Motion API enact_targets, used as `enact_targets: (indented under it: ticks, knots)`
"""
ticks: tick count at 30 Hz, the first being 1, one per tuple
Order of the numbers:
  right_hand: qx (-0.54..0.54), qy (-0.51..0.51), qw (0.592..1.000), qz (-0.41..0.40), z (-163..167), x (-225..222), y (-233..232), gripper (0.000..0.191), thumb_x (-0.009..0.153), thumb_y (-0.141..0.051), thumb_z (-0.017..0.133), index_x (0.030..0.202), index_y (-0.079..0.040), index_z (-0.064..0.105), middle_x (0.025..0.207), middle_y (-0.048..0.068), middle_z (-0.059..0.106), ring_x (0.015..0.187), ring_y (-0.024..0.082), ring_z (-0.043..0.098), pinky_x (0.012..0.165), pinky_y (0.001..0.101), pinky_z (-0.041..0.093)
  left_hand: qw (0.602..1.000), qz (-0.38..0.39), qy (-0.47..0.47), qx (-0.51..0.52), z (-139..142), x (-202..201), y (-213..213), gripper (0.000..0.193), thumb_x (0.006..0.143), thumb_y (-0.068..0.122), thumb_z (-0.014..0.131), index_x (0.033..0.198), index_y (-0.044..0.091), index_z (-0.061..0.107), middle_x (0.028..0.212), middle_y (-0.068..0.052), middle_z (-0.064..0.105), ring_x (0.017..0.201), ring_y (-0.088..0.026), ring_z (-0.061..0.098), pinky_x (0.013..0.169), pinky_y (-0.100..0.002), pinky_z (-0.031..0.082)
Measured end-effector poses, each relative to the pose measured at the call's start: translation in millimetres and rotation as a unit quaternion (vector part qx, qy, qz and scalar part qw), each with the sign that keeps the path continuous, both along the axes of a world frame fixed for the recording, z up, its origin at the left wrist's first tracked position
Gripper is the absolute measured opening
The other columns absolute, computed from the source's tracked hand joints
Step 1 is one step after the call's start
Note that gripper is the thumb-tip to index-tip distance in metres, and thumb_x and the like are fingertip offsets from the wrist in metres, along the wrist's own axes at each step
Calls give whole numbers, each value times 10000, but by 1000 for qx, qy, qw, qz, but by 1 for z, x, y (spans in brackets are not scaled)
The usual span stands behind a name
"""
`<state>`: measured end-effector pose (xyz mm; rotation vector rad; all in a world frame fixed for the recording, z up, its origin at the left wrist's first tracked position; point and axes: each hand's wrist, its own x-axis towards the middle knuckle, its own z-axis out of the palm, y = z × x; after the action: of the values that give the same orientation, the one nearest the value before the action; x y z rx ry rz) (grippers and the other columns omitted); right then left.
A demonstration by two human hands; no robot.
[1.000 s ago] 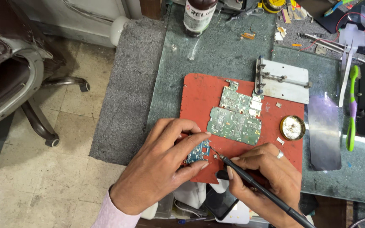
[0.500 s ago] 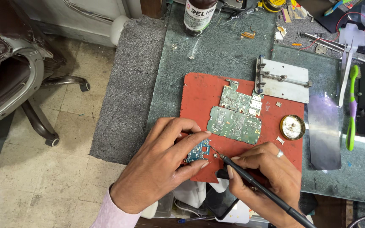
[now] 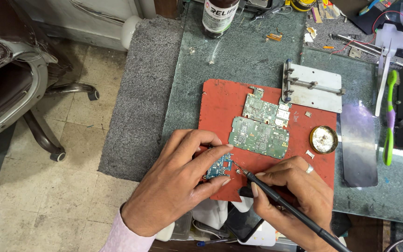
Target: The person uses a soldering iron to apply solder to several small circuit boards on a red mat. They repeatedly dip the iron into a tin of solder, then touch it to different pads and components on the boards, occasionally rotating the boards to access different sides.
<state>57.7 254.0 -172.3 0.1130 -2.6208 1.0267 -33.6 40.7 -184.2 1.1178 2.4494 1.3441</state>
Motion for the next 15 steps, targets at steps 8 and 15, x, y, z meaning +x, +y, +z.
enact_targets:
  ticks: [8,15]
  knots:
    - [2,2,1000,-7,0,0,-2,203,723,-22,836,855,-3,682,827,100,717,733,166,709,623,273,545,1000,-3,-14,2,-1,0,1,468,832,236,808,1240,40,688,1187,-63,558,1139,-242,528,915,-340,525]
    - [5,-3,1000,-7,2,-1,-2,206,717,-21,836,857,-2,686,824,103,715,727,167,706,618,273,541,1000,-3,-6,2,0,0,1,470,833,229,809,1245,39,688,1191,-63,560,1134,-242,533,919,-348,520]
